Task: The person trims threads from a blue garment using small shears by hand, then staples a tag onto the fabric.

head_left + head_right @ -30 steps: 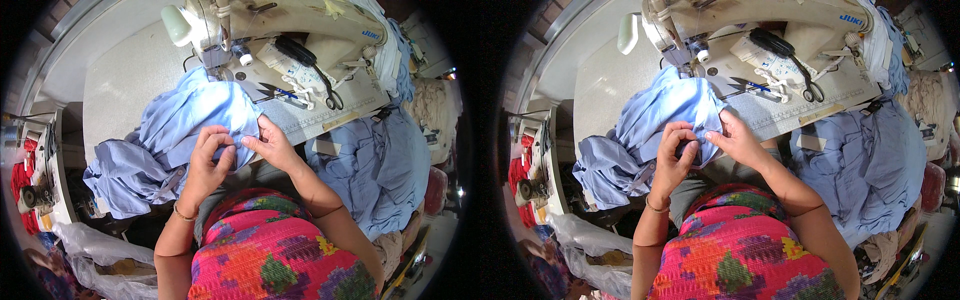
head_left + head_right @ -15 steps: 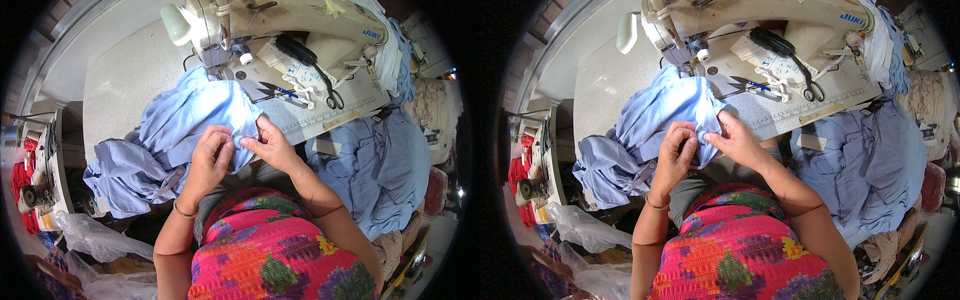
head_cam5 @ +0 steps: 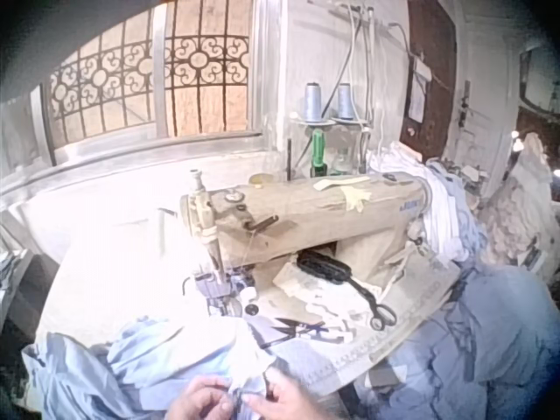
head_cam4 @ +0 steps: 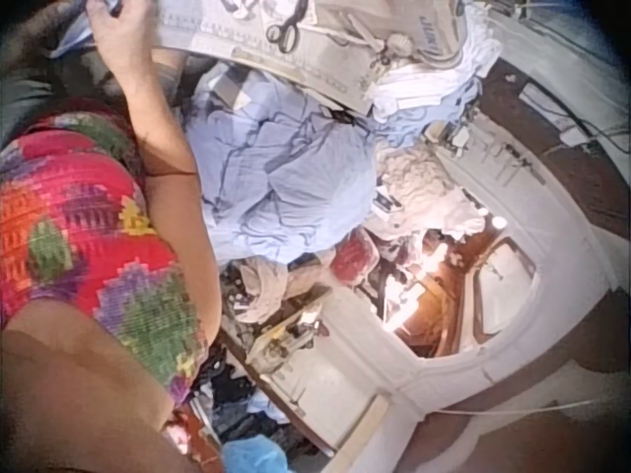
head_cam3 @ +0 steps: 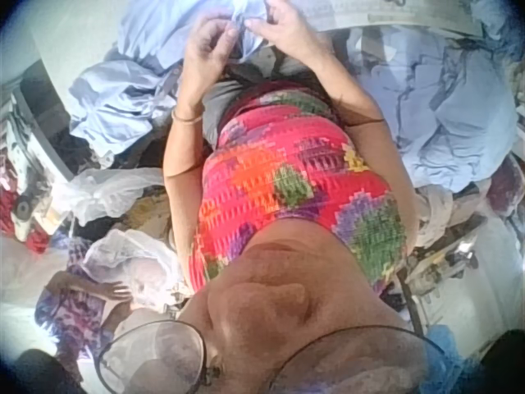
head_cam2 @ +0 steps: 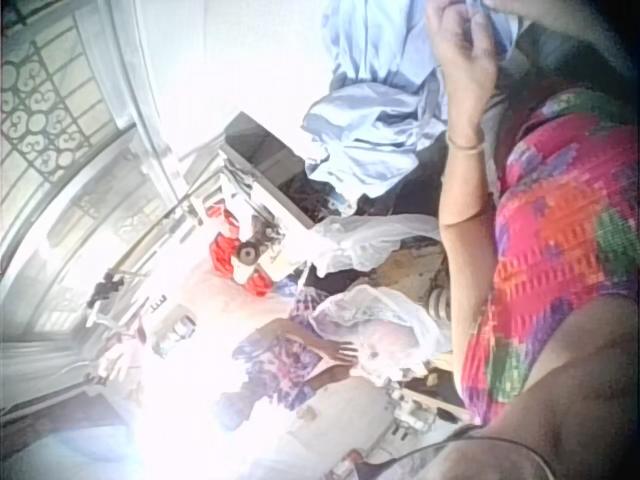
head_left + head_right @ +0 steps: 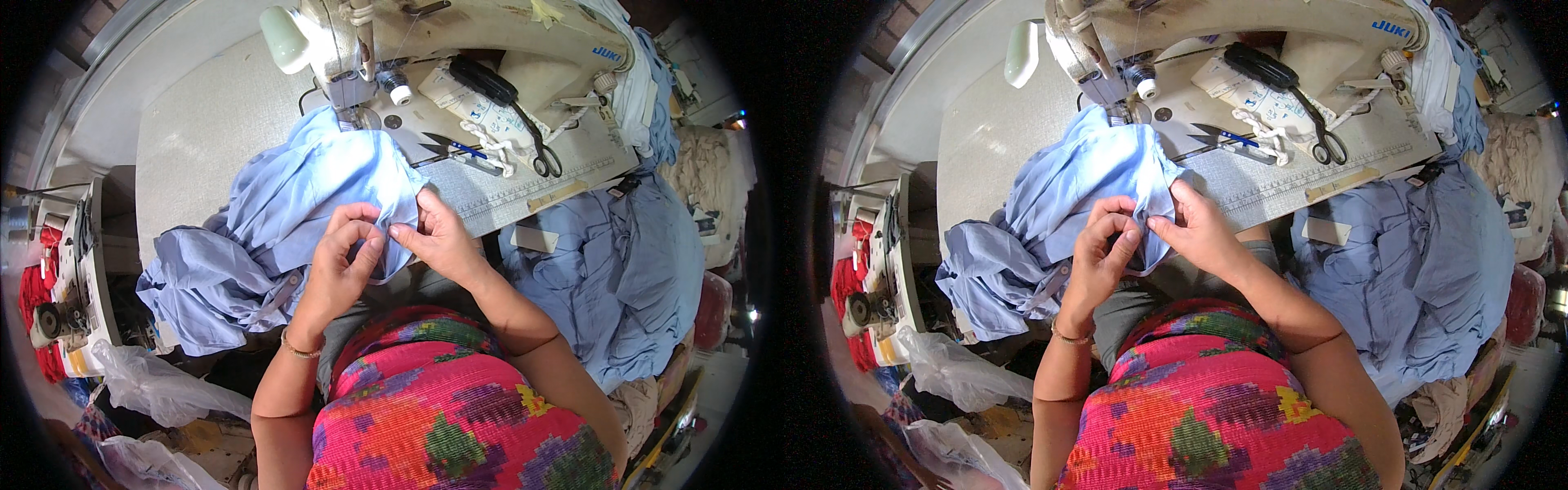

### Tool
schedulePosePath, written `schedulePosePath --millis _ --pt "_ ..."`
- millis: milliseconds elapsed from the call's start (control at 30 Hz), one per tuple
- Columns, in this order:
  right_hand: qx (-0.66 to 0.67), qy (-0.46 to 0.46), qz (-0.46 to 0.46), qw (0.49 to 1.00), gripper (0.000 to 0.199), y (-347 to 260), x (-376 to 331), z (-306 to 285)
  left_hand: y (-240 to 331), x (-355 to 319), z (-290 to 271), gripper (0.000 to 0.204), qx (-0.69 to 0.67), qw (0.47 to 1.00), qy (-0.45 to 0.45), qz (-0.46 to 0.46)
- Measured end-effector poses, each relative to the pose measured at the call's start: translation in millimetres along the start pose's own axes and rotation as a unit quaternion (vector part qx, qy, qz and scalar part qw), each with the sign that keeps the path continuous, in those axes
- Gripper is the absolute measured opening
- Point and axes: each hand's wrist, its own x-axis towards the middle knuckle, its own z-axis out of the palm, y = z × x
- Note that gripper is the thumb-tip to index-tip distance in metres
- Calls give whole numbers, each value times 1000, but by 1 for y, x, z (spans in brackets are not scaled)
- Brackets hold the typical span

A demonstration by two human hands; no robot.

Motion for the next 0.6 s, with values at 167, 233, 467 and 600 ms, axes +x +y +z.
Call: schedulePosePath --millis 167,233,467,600 --pt "8 55 -54 997 33 -1 4 11 -6 -3 -1 10 -79 997 -5 -22" --pt "13 76 -75 994 30 -1 5 12 -2 -3 0 11 -5 1000 2 12" --pt "-29 74 -64 995 32 10 5 5 15 -6 -3 7 -122 975 -49 -177" --pt "-19 46 -34 998 46 3 3 3 8 -4 -1 9 -134 968 -58 -202"
